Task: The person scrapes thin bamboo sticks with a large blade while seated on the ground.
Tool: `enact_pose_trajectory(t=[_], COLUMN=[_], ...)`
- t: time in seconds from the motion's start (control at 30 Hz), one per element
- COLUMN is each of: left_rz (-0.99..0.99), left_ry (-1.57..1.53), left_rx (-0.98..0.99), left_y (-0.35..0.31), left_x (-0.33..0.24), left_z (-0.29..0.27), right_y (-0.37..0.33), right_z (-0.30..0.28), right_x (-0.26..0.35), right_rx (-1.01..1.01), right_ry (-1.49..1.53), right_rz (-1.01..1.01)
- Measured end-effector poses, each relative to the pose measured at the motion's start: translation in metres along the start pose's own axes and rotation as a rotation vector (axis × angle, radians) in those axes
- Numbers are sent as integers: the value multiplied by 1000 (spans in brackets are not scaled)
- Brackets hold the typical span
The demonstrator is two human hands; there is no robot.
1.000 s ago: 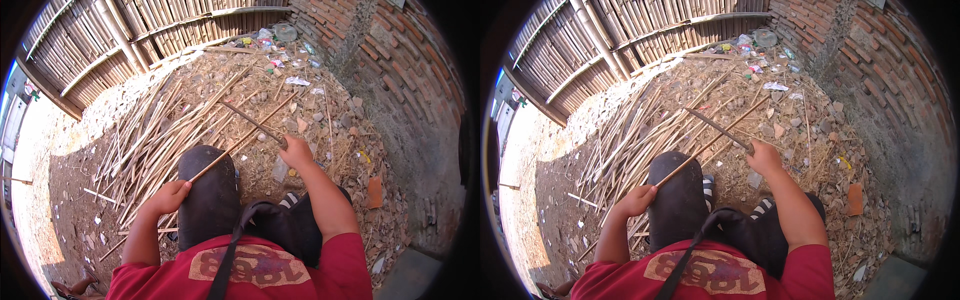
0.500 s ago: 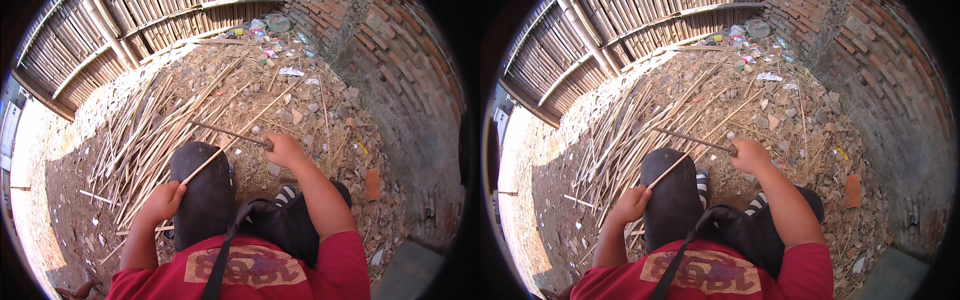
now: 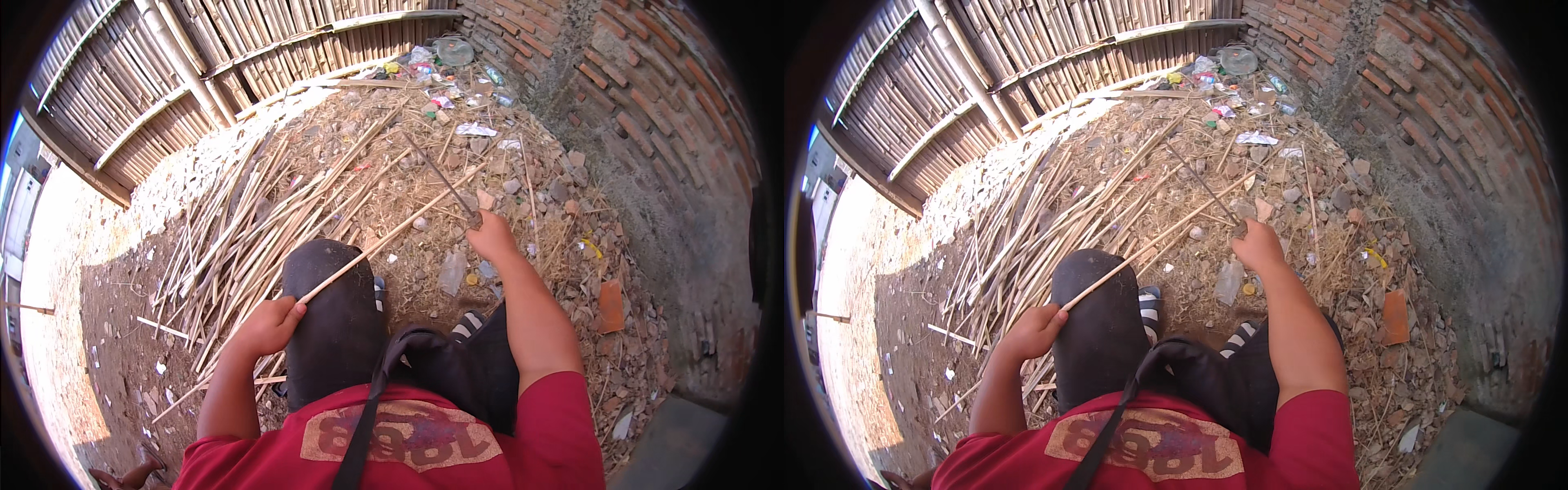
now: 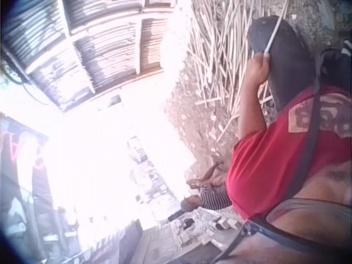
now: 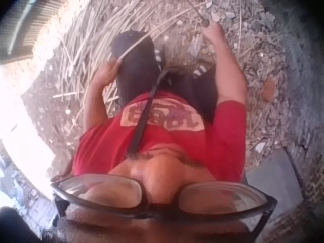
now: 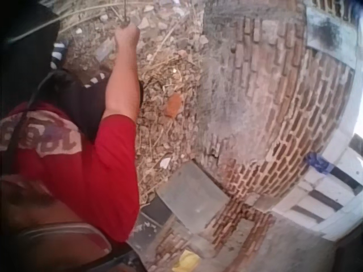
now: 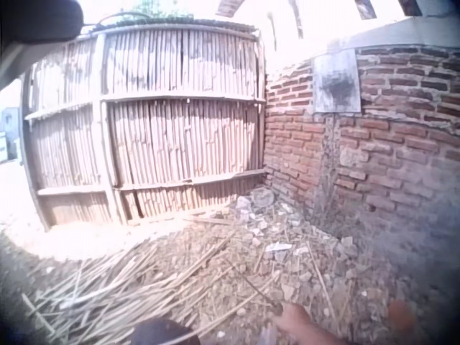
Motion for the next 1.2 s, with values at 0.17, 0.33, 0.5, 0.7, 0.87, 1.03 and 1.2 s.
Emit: enact_pose_trajectory(t=[0.17,0.33,0.5,0.7,0.87,1.03,1.2], left_rz=[3,16,36,48,87,67,55], left_ry=[-104,-81,-35,53,34,34,20], left_rx=[-4,-47,-102,-167,-171,-123,-131], left_y=[-1,-4,-6,-14,-9,-10,-10], left_x=[2,2,-3,-5,-11,-7,-6], left_z=[-2,2,1,5,3,0,1], right_y=[-35,1,-5,-23,-2,-50,-2], right_z=[19,10,4,9,6,31,14], right_x=[69,2,11,55,-2,77,9], right_rx=[140,-34,-21,230,49,321,121], right_ry=[-152,19,-18,-192,-54,-182,-32], right_rz=[-459,-92,-141,-308,-92,-470,-140])
Point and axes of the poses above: each hand's wrist, its own y-axis towards the middle knuckle, its own z-axis out of the palm, x = y × z, the point moved 6 cm from there along y, towards the middle knuckle, and after that the axes turned 11 degrees about -x, right-handed, at the moved point
